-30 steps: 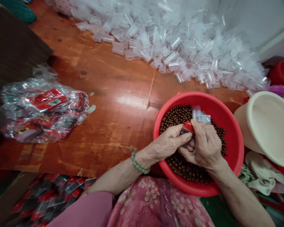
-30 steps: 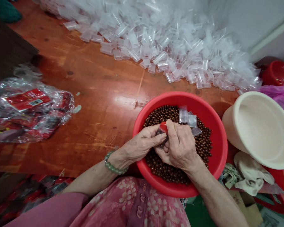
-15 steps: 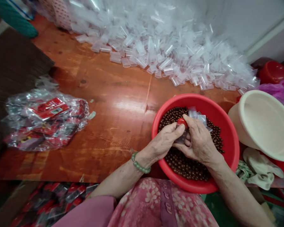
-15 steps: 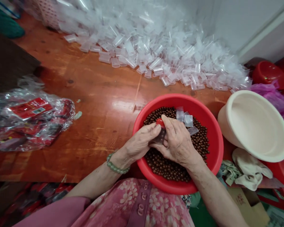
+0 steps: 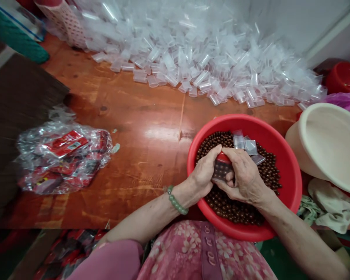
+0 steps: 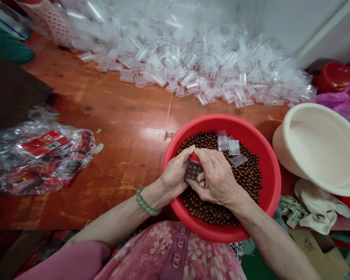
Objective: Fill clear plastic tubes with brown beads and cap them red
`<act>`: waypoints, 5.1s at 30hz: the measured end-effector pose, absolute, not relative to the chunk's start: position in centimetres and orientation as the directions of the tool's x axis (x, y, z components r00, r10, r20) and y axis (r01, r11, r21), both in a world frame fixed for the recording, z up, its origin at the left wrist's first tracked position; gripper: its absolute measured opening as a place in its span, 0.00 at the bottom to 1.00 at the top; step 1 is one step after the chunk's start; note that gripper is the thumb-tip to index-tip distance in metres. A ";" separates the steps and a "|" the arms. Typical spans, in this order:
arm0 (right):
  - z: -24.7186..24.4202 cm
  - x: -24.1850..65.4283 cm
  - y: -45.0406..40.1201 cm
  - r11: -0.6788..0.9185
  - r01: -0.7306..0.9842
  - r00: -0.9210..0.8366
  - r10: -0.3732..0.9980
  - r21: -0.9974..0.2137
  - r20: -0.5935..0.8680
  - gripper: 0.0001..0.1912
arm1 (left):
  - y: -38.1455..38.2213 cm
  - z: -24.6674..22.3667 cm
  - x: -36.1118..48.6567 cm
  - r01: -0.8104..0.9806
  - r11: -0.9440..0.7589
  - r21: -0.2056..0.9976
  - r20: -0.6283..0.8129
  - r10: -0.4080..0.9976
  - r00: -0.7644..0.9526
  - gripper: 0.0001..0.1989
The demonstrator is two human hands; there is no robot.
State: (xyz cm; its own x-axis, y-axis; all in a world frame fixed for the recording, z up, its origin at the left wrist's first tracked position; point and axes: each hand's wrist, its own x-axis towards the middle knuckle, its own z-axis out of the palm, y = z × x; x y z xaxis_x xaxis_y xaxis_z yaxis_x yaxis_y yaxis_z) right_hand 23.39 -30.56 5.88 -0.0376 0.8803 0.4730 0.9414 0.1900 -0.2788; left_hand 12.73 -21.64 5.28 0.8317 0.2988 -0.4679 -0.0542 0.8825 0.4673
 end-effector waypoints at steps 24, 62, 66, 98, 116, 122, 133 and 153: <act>6.2 24.7 -30.4 0.174 0.896 0.077 0.846 -0.409 0.527 0.36 | -22.0 5.9 10.6 -0.088 0.731 0.677 -0.229 0.322 0.918 0.26; 8.5 26.5 -31.4 0.105 0.645 0.162 0.949 -0.757 0.270 0.17 | -21.6 6.4 10.1 0.141 0.074 0.987 -0.159 0.398 0.903 0.10; 8.2 25.7 -31.6 0.179 0.807 0.019 0.945 -0.563 0.328 0.35 | -21.5 6.2 10.2 0.097 0.291 0.952 -0.209 0.384 0.899 0.12; 7.1 23.8 -30.9 0.112 0.991 -0.131 0.879 0.069 0.459 0.30 | -21.7 5.9 10.6 -0.005 0.575 0.818 -0.207 0.302 0.931 0.22; 7.1 25.9 -30.3 -0.294 -0.240 0.153 0.930 -0.925 -0.335 0.41 | -22.8 5.5 10.7 0.067 -0.455 0.888 0.235 0.574 0.785 0.10; 6.7 25.6 -29.6 -0.299 -0.355 -0.002 0.948 -0.886 -0.319 0.39 | -24.0 5.6 10.8 0.189 -0.718 0.670 0.319 0.508 0.800 0.12; 6.0 26.2 -29.1 -0.279 -0.085 -0.014 0.960 -0.956 -0.279 0.27 | -24.7 5.1 10.9 0.269 -0.857 0.439 0.332 0.433 0.838 0.08; 6.2 28.2 -29.9 -0.307 -0.147 -0.137 0.948 -0.940 -0.288 0.47 | -22.9 5.7 10.6 0.093 -0.650 0.754 0.192 0.354 0.916 0.27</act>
